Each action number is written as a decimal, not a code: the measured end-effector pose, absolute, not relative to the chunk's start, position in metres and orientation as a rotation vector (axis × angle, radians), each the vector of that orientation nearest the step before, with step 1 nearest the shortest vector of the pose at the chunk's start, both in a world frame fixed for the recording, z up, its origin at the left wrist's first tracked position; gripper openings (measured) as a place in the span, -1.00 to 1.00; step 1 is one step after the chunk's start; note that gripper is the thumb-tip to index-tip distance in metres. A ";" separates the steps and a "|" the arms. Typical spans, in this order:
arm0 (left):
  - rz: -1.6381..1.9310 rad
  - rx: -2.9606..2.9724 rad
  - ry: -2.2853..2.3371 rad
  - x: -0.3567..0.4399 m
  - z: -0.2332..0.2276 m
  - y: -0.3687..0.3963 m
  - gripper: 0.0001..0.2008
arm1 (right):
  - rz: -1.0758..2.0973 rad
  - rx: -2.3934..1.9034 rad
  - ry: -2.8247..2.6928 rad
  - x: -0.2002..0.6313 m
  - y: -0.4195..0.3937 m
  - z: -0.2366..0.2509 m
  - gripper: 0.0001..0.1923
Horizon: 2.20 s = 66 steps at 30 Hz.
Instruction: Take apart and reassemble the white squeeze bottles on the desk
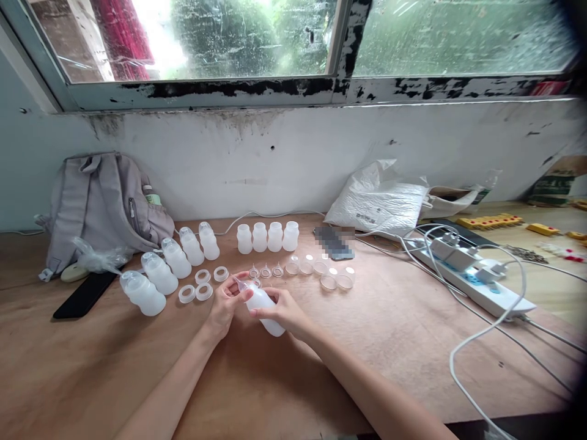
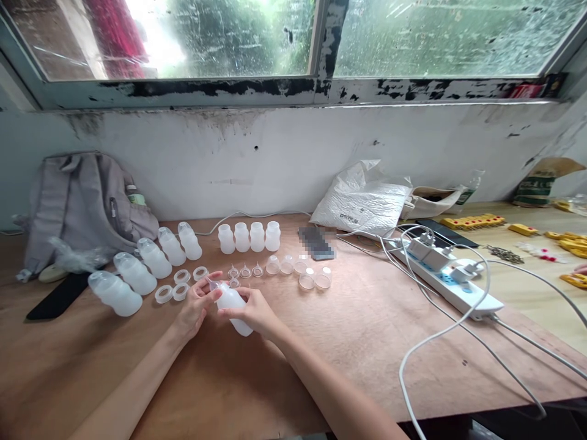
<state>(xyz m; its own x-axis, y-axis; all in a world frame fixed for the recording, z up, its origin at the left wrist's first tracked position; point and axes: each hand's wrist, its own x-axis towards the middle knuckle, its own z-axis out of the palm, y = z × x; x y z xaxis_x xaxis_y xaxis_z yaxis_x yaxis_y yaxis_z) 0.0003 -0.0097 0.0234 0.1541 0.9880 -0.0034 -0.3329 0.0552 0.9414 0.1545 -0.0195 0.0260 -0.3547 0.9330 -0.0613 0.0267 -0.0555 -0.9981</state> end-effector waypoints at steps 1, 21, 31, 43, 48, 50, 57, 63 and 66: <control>1.222 0.985 0.841 0.001 0.024 -0.010 -0.43 | 1.474 -1.067 -1.452 0.153 -0.020 0.026 -0.60; 1.017 0.673 0.790 0.010 0.017 -0.013 -0.53 | 0.244 -1.485 -1.626 0.211 0.041 -0.009 -0.61; 0.938 0.905 0.873 0.009 0.021 -0.020 -0.67 | 0.457 -1.447 -1.456 0.211 0.038 -0.002 -0.62; 0.687 1.062 0.767 0.021 0.016 -0.028 -0.63 | 1.262 -0.974 -1.079 0.180 0.009 0.028 -0.72; 0.724 1.089 0.777 0.023 0.018 -0.028 -0.66 | 1.235 -1.043 -1.242 0.174 0.000 0.034 -0.68; 0.722 1.102 0.789 0.023 0.018 -0.028 -0.67 | 1.248 -1.019 -1.273 0.174 -0.001 0.035 -0.68; 0.742 1.138 0.804 0.025 0.015 -0.030 -0.70 | 1.356 -0.855 -1.265 0.171 -0.004 0.030 -0.72; 0.779 1.173 0.823 0.026 0.012 -0.032 -0.67 | 1.481 -0.730 -1.146 0.166 -0.007 0.023 -0.80; 0.784 1.175 0.818 0.025 0.011 -0.031 -0.67 | 1.547 -0.697 -1.151 0.168 -0.006 0.024 -0.80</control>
